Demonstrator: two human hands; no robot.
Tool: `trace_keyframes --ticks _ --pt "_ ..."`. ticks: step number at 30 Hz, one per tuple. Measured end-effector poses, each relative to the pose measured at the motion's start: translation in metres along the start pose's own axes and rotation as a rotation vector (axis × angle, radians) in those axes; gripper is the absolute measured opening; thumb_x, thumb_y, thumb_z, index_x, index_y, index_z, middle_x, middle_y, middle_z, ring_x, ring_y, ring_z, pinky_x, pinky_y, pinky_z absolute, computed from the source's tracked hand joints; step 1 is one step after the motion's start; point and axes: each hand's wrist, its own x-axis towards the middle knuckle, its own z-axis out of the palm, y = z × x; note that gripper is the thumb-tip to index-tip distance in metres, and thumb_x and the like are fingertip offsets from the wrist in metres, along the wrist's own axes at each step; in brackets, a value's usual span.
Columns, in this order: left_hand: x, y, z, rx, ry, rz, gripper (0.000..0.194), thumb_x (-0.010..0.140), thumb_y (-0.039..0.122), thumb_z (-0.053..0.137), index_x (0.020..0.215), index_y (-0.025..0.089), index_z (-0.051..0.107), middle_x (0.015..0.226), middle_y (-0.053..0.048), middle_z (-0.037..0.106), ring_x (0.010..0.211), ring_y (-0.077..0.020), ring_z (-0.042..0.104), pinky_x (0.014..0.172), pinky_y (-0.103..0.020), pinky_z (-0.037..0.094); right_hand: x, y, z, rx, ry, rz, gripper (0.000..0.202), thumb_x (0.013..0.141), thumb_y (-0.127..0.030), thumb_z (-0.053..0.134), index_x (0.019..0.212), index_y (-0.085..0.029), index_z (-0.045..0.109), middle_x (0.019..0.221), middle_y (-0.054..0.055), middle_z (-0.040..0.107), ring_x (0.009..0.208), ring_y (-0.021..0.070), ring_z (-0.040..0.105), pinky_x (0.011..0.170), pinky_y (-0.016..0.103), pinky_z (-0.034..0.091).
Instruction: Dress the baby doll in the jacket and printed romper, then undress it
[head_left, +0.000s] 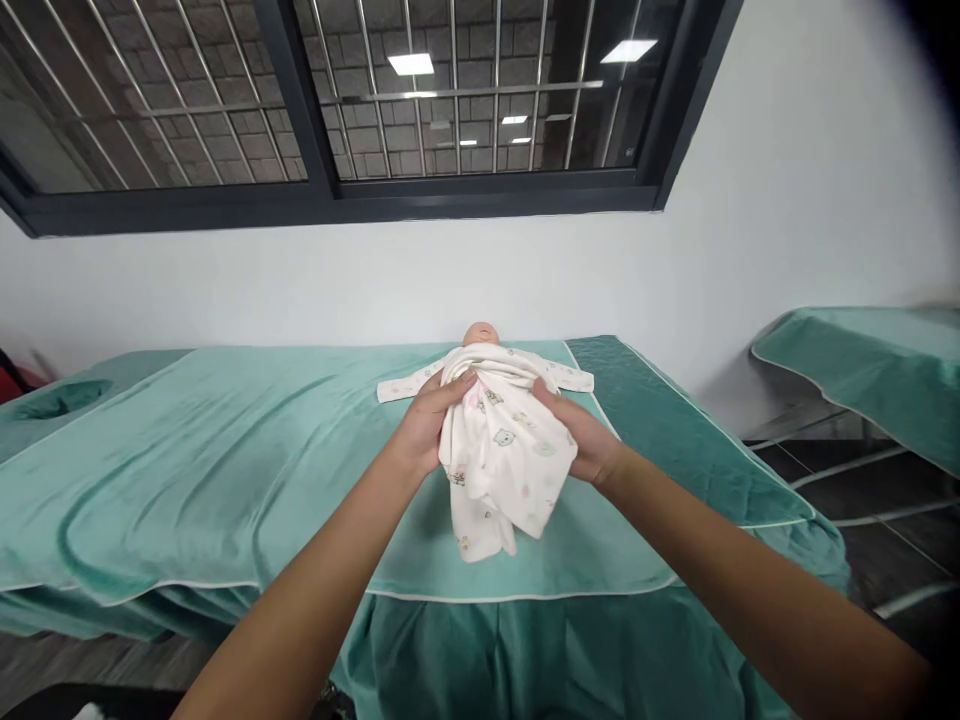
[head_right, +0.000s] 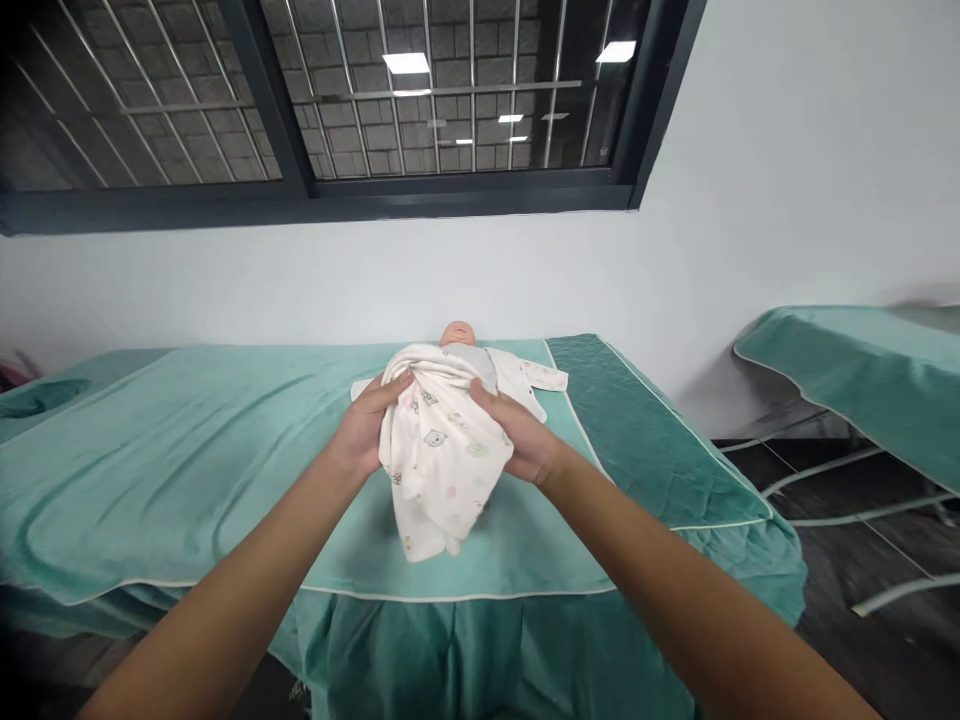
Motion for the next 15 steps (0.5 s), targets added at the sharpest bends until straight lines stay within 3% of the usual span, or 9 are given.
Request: trace_keyframes --ticks 6,11,15 --pt "0.004 -0.036 -0.019 0.475 0.066 -0.186 0.047 0.08 0.046 0.068 0.113 0.013 0.063 0.109 -0.012 0.071 0.101 -0.0283 0.066 0.086 -0.038 0.05 -0.019 0.048 -0.024 0.093 0.163 0.083 0.048 0.088 -0.045 0.064 0.128 -0.018 0.06 0.11 0.01 0.073 0.101 0.0254 0.07 0.09 0.039 0.054" --pt "0.001 -0.054 -0.026 1.169 -0.162 -0.305 0.03 0.084 0.037 0.056 0.101 0.015 0.068 0.113 -0.013 0.071 0.106 -0.0315 0.064 0.088 -0.038 0.047 -0.053 0.09 -0.039 0.102 0.246 0.197 0.043 0.083 -0.041 0.069 0.117 -0.015 0.067 0.106 0.011 0.074 0.098 0.0271 0.071 0.084 0.038 0.057" --pt "-0.002 -0.062 -0.017 1.322 -0.273 -0.364 0.028 0.076 0.028 0.062 0.101 0.017 0.069 0.111 -0.014 0.071 0.104 -0.033 0.064 0.087 -0.038 0.046 -0.069 0.112 -0.043 0.014 0.352 0.221 0.043 0.081 -0.043 0.071 0.114 -0.016 0.068 0.109 0.011 0.074 0.101 0.0283 0.07 0.084 0.038 0.056"
